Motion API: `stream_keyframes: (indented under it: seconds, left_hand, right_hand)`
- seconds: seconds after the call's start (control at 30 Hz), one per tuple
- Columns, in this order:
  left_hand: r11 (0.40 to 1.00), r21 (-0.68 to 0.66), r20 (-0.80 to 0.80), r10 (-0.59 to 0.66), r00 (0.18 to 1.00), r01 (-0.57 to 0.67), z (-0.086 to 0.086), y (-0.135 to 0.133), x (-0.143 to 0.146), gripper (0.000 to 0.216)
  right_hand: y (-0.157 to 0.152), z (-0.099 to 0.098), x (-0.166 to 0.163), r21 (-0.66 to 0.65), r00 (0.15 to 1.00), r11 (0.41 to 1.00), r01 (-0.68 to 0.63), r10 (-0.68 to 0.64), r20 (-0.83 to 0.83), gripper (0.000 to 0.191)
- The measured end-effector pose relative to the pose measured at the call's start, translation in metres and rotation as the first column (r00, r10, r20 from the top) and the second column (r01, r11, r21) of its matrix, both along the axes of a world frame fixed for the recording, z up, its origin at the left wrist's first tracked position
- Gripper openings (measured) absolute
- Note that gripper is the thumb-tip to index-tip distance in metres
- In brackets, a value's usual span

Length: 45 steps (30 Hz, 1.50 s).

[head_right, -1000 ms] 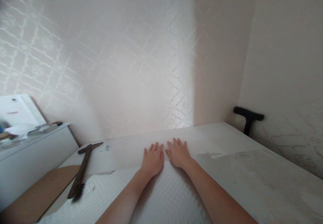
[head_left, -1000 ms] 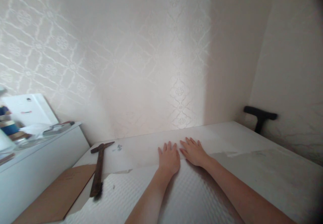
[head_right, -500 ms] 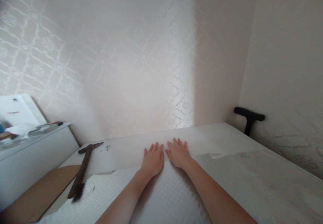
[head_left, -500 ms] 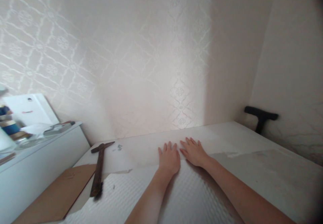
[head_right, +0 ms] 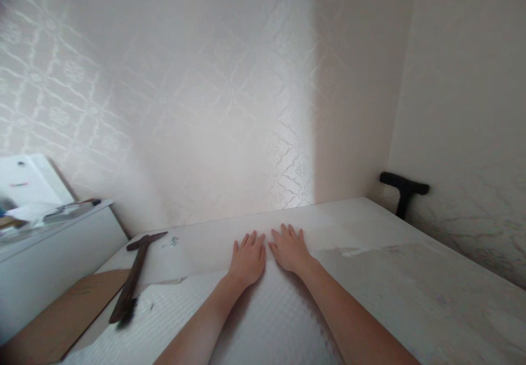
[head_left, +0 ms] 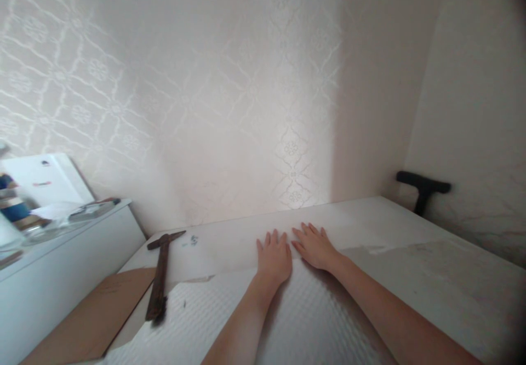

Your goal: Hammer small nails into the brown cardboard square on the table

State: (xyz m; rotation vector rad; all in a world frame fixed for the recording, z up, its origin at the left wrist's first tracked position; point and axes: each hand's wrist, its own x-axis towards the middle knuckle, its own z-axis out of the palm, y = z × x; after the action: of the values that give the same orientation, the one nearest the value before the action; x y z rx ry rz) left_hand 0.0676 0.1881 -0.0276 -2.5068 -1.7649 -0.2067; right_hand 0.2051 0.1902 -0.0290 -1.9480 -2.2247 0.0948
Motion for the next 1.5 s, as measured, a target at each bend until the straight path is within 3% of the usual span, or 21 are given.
stream_keyframes:
  seconds: [1.5]
  left_hand:
    - [1.0,0.0,0.032,-0.004,0.999,0.004,-0.0021,0.0024,0.0003,0.047]
  right_hand:
    - [0.0008,-0.0005,-0.0012,-0.014,1.0,1.0,0.006,-0.006,0.0,0.054]
